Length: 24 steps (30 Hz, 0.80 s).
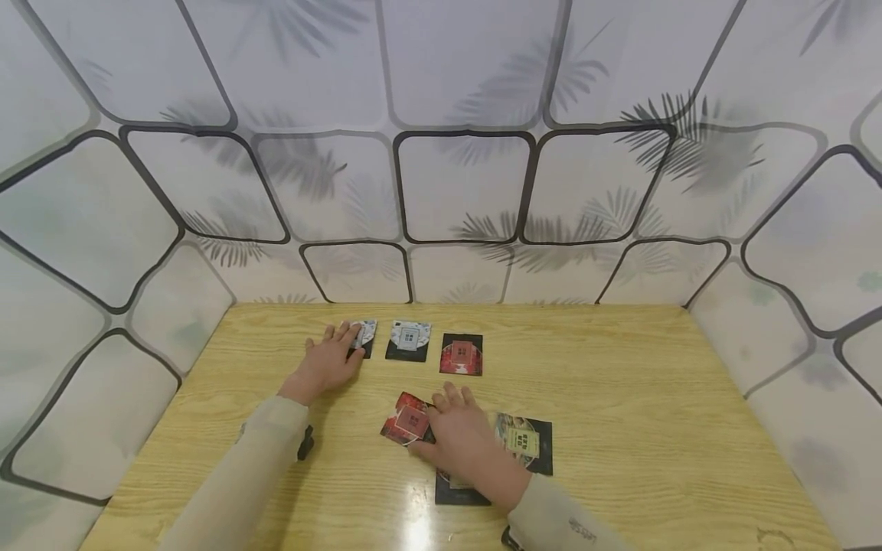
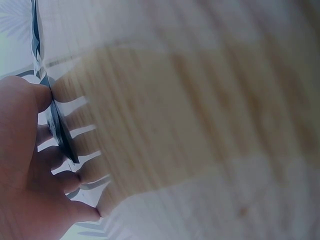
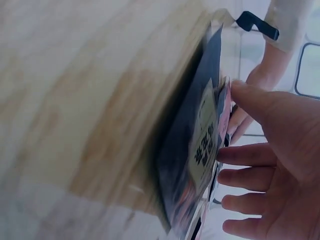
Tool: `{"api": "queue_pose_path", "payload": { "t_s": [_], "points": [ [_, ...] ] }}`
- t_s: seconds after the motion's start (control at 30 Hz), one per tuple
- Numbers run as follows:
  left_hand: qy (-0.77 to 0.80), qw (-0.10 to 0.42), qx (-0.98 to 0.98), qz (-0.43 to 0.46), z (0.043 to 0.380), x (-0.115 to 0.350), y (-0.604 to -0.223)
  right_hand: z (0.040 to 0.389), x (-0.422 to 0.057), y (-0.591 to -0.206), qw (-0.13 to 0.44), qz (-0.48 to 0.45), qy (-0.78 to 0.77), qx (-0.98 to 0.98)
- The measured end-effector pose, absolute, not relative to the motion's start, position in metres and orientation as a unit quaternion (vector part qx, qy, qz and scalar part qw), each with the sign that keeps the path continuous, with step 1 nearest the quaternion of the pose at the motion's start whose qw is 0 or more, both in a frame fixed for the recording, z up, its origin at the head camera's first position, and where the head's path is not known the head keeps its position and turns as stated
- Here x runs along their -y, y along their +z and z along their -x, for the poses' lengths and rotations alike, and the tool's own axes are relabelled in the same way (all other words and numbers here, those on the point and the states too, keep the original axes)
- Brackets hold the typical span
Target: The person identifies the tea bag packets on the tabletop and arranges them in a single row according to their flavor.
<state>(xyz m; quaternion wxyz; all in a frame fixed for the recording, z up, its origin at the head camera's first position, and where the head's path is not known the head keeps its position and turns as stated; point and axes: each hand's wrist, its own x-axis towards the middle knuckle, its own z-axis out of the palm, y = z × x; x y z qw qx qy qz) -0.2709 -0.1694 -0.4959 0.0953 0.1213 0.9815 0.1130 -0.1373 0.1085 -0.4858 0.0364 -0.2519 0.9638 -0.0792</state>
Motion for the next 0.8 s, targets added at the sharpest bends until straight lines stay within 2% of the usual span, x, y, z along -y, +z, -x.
{"api": "queue_pose_path", "payload": {
  "t_s": [0.23,0.53,0.8],
  "points": [
    [0.118,0.096,-0.981,-0.122,0.271,0.170,-0.498,0.137,-0.110,-0.485,0.076,0.278,-0.073,-0.955],
    [0.116,0.097,-0.981,-0.125,0.272,0.170,-0.496,0.138,-0.117,-0.484,0.015,0.294,-0.055,-0.954],
    [0.124,0.096,-0.980,-0.125,0.270,0.170,-0.496,0.138,-0.094,-0.488,0.029,0.254,-0.063,-0.965]
  ]
}}
